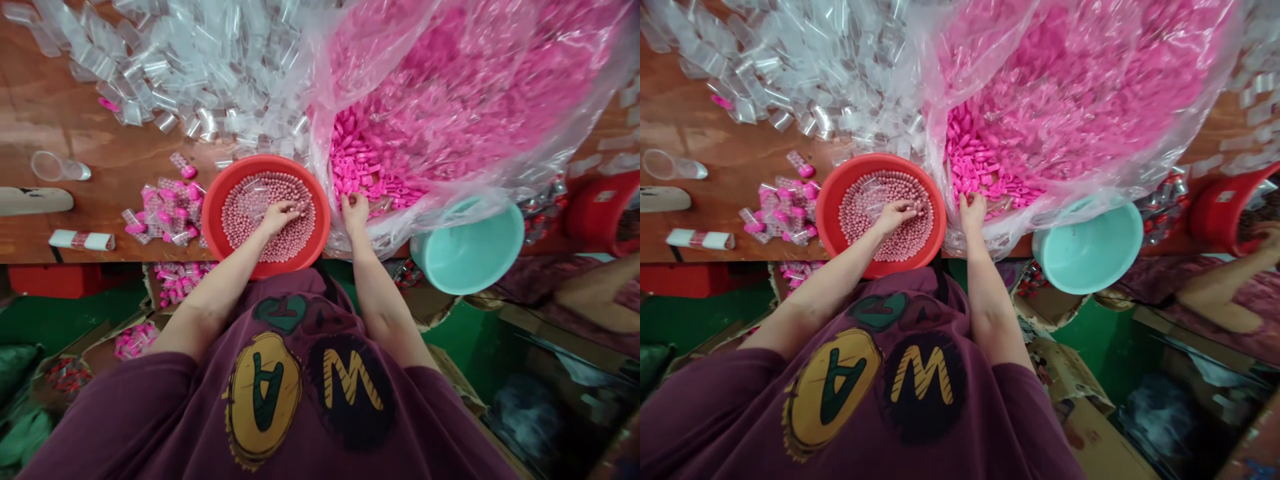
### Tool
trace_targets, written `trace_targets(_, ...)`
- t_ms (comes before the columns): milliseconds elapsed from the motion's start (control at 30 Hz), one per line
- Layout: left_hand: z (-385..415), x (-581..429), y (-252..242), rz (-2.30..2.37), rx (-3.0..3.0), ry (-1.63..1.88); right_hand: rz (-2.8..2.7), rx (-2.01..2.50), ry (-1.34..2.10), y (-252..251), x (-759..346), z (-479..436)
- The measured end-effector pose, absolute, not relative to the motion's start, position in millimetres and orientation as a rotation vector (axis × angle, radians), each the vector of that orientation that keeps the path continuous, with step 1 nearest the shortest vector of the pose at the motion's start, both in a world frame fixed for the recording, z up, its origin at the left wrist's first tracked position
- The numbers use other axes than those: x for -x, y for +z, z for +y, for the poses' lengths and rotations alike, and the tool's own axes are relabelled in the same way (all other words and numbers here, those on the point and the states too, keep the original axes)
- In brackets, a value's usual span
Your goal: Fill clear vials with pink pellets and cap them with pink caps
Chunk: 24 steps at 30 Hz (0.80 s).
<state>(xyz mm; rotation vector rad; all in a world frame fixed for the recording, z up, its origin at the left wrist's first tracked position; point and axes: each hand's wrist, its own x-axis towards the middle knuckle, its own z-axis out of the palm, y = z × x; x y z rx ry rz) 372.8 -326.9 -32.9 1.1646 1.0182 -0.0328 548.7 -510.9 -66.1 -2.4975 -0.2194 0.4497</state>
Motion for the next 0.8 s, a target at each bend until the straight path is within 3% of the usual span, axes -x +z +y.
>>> trace_targets(433,-322.4,-339.3,36.0,0.636,-0.693,0.034,-0.327,2.639,0.596,-40.2,-528.8,-523.7)
trace_targets(800,-325.9,-352.4,83.4,0.555,-0.582,-0.042,-0.216,2.495,0.544,-30.0,-537.2,-523.2)
